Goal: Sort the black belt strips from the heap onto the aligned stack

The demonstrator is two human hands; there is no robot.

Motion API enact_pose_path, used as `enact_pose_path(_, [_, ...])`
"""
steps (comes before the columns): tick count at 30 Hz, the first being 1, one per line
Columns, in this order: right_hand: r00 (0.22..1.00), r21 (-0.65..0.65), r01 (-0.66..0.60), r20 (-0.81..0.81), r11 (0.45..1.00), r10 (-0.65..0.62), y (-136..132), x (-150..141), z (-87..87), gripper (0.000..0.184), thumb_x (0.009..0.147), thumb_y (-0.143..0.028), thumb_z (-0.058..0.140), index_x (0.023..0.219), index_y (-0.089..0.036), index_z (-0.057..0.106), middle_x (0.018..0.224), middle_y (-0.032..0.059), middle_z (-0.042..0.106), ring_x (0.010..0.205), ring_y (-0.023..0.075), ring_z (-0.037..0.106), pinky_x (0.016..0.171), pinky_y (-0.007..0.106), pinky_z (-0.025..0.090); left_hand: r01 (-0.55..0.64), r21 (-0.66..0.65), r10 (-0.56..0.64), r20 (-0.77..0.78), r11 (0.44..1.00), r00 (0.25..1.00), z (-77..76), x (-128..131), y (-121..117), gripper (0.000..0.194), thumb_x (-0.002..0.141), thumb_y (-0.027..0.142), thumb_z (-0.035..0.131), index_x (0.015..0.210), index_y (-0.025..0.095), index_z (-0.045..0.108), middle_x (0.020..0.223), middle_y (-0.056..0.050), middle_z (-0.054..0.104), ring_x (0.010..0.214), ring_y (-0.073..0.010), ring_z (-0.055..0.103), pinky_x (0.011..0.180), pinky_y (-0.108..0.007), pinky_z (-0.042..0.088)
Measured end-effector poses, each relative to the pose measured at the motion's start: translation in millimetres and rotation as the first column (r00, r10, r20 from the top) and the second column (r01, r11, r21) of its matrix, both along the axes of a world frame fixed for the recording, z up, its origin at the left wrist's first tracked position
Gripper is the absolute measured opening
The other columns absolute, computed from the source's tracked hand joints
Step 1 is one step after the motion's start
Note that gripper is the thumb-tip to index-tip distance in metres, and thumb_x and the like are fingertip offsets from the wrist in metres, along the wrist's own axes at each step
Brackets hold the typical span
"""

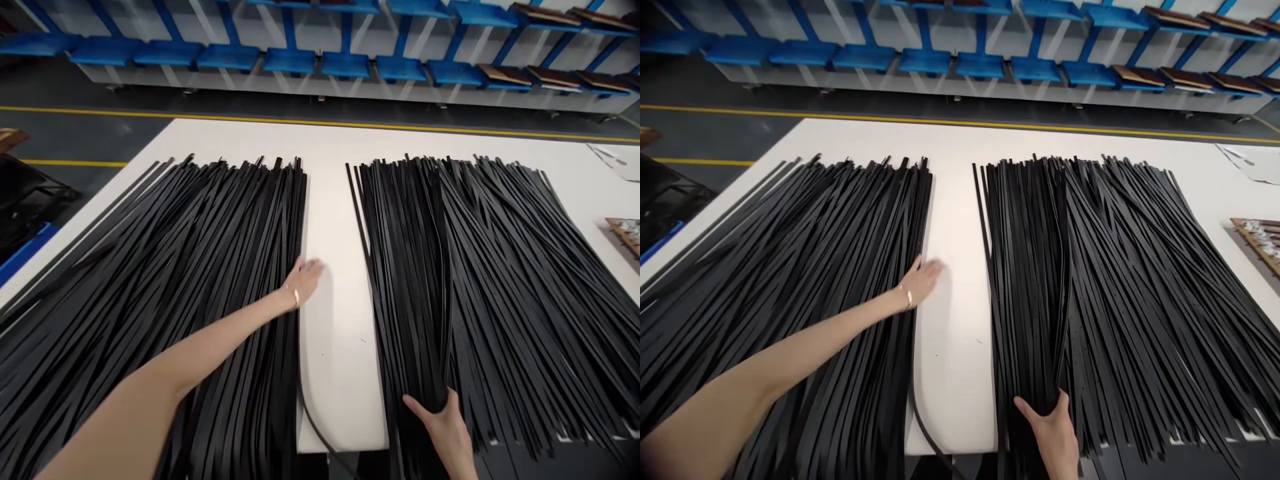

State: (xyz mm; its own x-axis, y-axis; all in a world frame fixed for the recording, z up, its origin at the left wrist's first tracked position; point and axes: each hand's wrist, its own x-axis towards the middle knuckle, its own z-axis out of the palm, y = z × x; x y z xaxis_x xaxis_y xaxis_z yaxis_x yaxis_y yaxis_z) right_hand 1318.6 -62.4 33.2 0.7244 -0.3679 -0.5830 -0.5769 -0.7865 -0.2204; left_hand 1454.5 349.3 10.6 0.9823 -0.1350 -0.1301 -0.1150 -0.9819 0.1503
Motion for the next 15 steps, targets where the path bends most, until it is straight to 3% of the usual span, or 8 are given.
enact_pose_path(2, [1.0, -0.01, -0.015, -0.003, 1.0, 0.015, 3.5, 1.5, 6.8, 0.112, 0.058, -0.082, 0.052, 0.14, -0.011, 0.022, 0.12, 0.0231, 0.056, 0.108, 0.0396, 0.055, 0.082, 0.046, 0.045, 0.159, -0.073, -0.161, -0.021, 0.985, 0.987, 2.7, -75.7, -9.9, 0.053, 0.087, 0.019, 0.033, 0.14, 0.021, 0.036, 0.149, -0.006, 0.032, 0.141, -0.0208, 0.017, 0.116, -0.044, 0.004])
enact_pose_path(4, [1.0, -0.006, -0.019, -0.01, 1.0, 0.019, 5.8, 3.4, 10.3, 0.11, 0.059, -0.079, 0.055, 0.139, -0.012, 0.023, 0.122, 0.0223, 0.055, 0.108, 0.0387, 0.055, 0.081, 0.044, 0.045, 0.188, -0.133, -0.195, -0.043, 0.973, 0.98, 10.7, -142.0, -3.8, 0.052, 0.086, 0.023, 0.035, 0.137, 0.028, 0.039, 0.148, -0.001, 0.034, 0.141, -0.0194, 0.015, 0.116, -0.044, 0.009])
enact_pose_path(7, [0.999, -0.004, -0.052, 0.002, 0.999, 0.052, 6.0, 7.3, 12.9, 0.105, 0.06, -0.075, 0.059, 0.137, -0.012, 0.025, 0.122, 0.0221, 0.055, 0.105, 0.0379, 0.056, 0.08, 0.044, 0.045, 0.149, -0.156, -0.15, 0.004, 0.977, 0.989, 27.8, -193.7, 9.6, 0.049, 0.082, 0.021, 0.036, 0.128, 0.031, 0.05, 0.141, 0.0, 0.044, 0.139, -0.0223, 0.022, 0.115, -0.053, 0.01])
enact_pose_path(9, [0.997, -0.008, -0.077, 0.019, 0.997, 0.077, 5.2, 9.9, 15.1, 0.104, 0.061, -0.073, 0.06, 0.137, -0.011, 0.026, 0.12, 0.0229, 0.056, 0.105, 0.038, 0.056, 0.081, 0.044, 0.044, 0.082, -0.178, -0.078, 0.026, 0.981, 0.997, 36.2, -196.4, -3.9, 0.046, 0.08, 0.017, 0.037, 0.119, 0.025, 0.058, 0.136, -0.005, 0.049, 0.139, -0.0248, 0.024, 0.114, -0.054, 0.012])
enact_pose_path(11, [0.997, -0.009, -0.078, 0.025, 0.997, 0.078, 6.1, 11.5, 17.8, 0.104, 0.06, -0.071, 0.062, 0.136, -0.009, 0.027, 0.118, 0.0237, 0.057, 0.107, 0.0381, 0.056, 0.083, 0.045, 0.044, 0.009, -0.296, -0.015, -0.017, 0.955, 1.0, 38.4, -184.7, -44.8, 0.044, 0.08, 0.013, 0.036, 0.116, 0.02, 0.06, 0.129, -0.009, 0.054, 0.135, -0.0242, 0.032, 0.114, -0.049, 0.02])
enact_pose_path(13, [0.997, 0.008, -0.061, 0.044, 0.998, 0.06, 11.1, 11.1, 19.3, 0.102, 0.06, -0.068, 0.064, 0.135, -0.008, 0.03, 0.117, 0.0237, 0.058, 0.108, 0.0375, 0.055, 0.085, 0.045, 0.043, -0.091, -0.5, 0.04, -0.113, 0.861, 0.993, 33.9, -167.0, -103.7, 0.044, 0.086, 0.016, 0.034, 0.125, 0.021, 0.052, 0.123, -0.009, 0.057, 0.122, -0.021, 0.048, 0.107, -0.041, 0.035])
enact_pose_path(15, [0.995, 0.081, -0.05, 0.095, 0.995, 0.042, 20.8, 8.6, 17.7, 0.095, 0.06, -0.063, 0.067, 0.133, -0.01, 0.036, 0.116, 0.0217, 0.06, 0.108, 0.0358, 0.056, 0.086, 0.044, 0.044, -0.266, -0.666, 0.159, -0.219, 0.697, 0.963, 24.9, -147.4, -162.0, 0.047, 0.09, 0.03, 0.037, 0.135, 0.02, 0.039, 0.124, -0.012, 0.054, 0.109, -0.02, 0.057, 0.096, -0.037, 0.046])
